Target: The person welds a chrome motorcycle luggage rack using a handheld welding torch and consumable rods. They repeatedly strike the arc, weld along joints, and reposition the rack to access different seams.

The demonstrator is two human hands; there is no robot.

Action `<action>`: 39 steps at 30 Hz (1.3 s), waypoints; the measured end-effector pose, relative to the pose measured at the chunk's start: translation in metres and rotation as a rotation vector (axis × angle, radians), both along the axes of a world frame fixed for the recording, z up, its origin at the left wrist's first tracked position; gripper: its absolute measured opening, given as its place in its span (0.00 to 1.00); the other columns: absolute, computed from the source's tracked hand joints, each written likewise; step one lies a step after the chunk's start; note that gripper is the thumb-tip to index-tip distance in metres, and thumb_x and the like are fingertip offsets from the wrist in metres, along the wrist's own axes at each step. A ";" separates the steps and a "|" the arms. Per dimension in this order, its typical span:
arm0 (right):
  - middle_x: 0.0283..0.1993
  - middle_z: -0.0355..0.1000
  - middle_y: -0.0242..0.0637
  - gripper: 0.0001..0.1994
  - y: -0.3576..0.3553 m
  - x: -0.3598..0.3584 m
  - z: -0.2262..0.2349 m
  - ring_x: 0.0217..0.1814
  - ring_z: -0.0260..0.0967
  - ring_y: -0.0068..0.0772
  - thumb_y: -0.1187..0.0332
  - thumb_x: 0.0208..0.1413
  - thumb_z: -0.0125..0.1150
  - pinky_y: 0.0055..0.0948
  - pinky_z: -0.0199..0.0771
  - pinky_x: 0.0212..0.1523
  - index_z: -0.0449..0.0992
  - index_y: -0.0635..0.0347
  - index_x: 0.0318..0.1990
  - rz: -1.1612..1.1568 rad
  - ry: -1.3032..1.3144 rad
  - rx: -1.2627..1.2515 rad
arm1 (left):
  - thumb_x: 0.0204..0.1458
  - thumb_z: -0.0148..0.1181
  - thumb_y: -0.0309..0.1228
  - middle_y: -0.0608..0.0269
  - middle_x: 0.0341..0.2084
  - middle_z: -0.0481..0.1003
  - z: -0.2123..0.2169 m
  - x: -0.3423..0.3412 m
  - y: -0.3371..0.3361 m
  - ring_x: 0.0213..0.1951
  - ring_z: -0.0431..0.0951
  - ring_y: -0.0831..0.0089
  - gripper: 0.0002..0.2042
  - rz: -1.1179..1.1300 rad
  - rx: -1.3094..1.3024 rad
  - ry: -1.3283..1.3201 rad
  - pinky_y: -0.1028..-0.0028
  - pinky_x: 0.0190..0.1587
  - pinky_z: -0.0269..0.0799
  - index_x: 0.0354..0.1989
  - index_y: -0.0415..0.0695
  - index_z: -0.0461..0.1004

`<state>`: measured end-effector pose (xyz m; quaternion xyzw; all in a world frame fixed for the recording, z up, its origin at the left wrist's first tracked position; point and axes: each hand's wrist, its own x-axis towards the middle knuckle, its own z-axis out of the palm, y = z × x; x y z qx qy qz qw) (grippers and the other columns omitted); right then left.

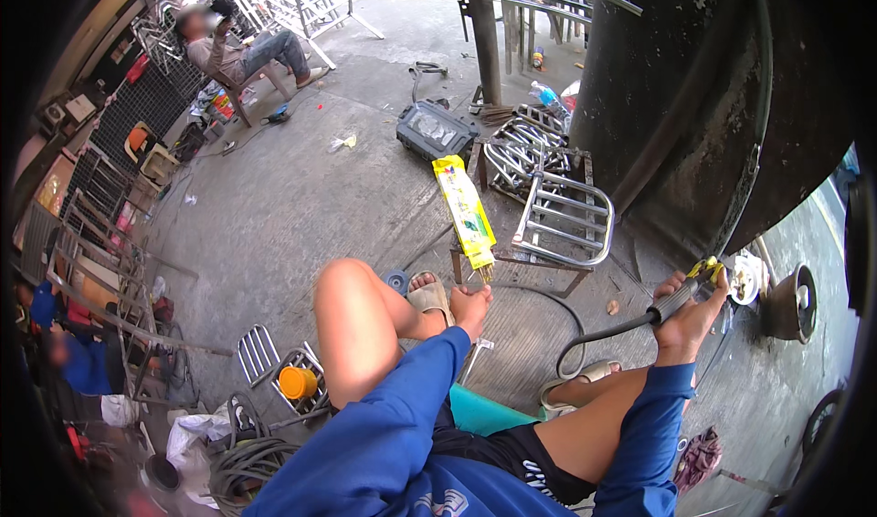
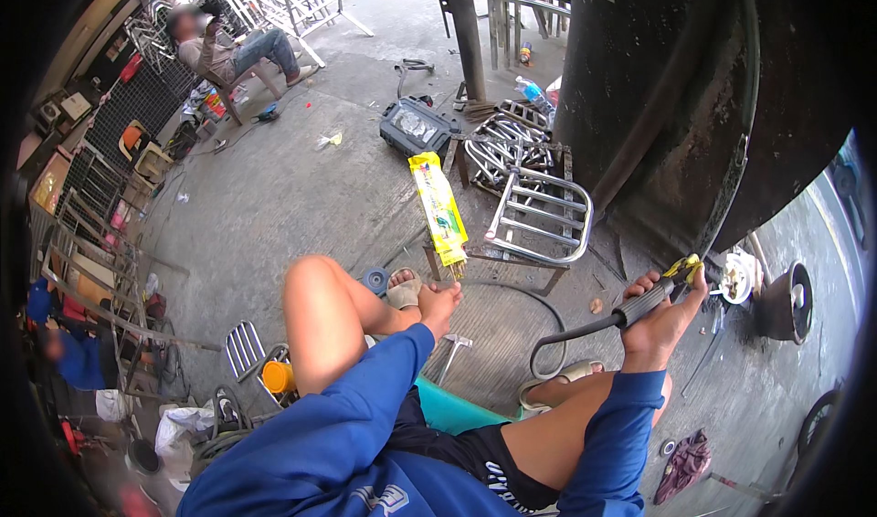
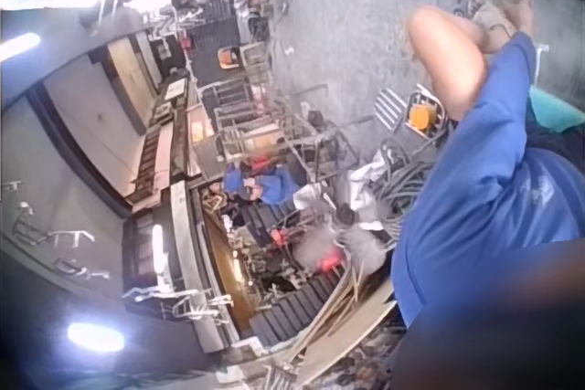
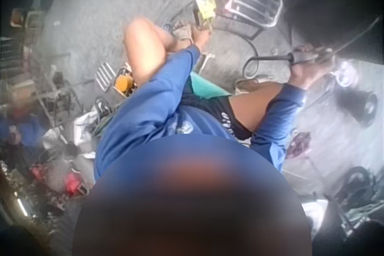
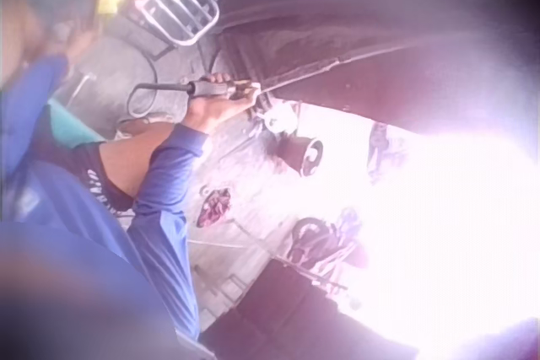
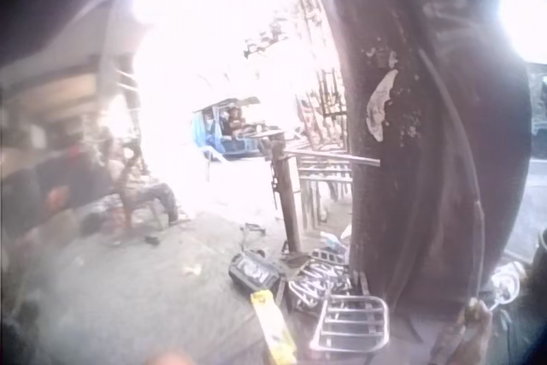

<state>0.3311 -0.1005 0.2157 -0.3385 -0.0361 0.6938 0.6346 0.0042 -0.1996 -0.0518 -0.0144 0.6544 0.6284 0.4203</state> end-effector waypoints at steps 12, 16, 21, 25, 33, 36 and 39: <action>0.34 0.69 0.34 0.38 0.003 0.006 -0.004 0.33 0.67 0.28 0.30 0.49 0.72 0.26 0.74 0.34 0.70 0.62 0.38 -0.033 -0.008 0.042 | 0.55 0.71 0.19 0.55 0.33 0.76 0.092 0.135 -0.126 0.32 0.83 0.65 0.22 -0.444 -0.081 -0.216 0.66 0.33 0.82 0.41 0.45 0.56; 0.35 0.69 0.34 0.38 0.005 0.013 -0.005 0.34 0.68 0.28 0.31 0.50 0.71 0.27 0.74 0.34 0.70 0.62 0.40 -0.061 -0.049 0.074 | 0.59 0.68 0.22 0.58 0.33 0.77 0.155 0.091 -0.156 0.33 0.83 0.67 0.17 -0.837 -0.155 -0.034 0.67 0.34 0.82 0.44 0.41 0.60; 0.38 0.70 0.35 0.37 0.001 0.012 0.001 0.38 0.69 0.32 0.30 0.54 0.64 0.31 0.75 0.41 0.69 0.61 0.42 0.010 -0.040 0.099 | 0.62 0.64 0.22 0.61 0.28 0.76 0.208 0.006 -0.094 0.30 0.79 0.77 0.12 -0.805 0.105 0.796 0.74 0.31 0.74 0.38 0.41 0.62; 0.42 0.73 0.35 0.34 -0.009 -0.004 0.004 0.54 0.75 0.42 0.32 0.59 0.57 0.50 0.74 0.54 0.70 0.59 0.46 0.036 -0.202 0.173 | 0.63 0.63 0.20 0.60 0.27 0.77 0.248 -0.013 0.007 0.29 0.78 0.79 0.15 -0.499 0.520 0.841 0.74 0.34 0.76 0.37 0.43 0.58; 0.61 0.75 0.52 0.37 -0.014 -0.063 -0.009 0.73 0.66 0.54 0.40 0.59 0.57 0.58 0.65 0.70 0.67 0.62 0.65 0.211 -0.341 0.544 | 0.63 0.66 0.23 0.55 0.37 0.79 0.227 0.097 0.100 0.40 0.85 0.66 0.13 -0.607 0.519 -0.192 0.65 0.47 0.85 0.42 0.42 0.64; 0.65 0.73 0.54 0.41 -0.014 -0.080 -0.018 0.68 0.72 0.54 0.41 0.55 0.61 0.53 0.73 0.66 0.67 0.68 0.66 0.254 -0.354 0.583 | 0.65 0.66 0.27 0.57 0.39 0.80 0.211 0.114 0.091 0.40 0.84 0.69 0.10 -0.612 0.472 -0.218 0.67 0.49 0.83 0.45 0.40 0.70; 0.62 0.74 0.51 0.41 -0.014 -0.090 -0.027 0.59 0.78 0.53 0.40 0.55 0.61 0.51 0.79 0.60 0.66 0.65 0.66 0.327 -0.411 0.535 | 0.64 0.66 0.26 0.60 0.38 0.78 0.208 0.108 0.082 0.40 0.83 0.70 0.11 -0.659 0.631 -0.332 0.67 0.49 0.82 0.42 0.43 0.67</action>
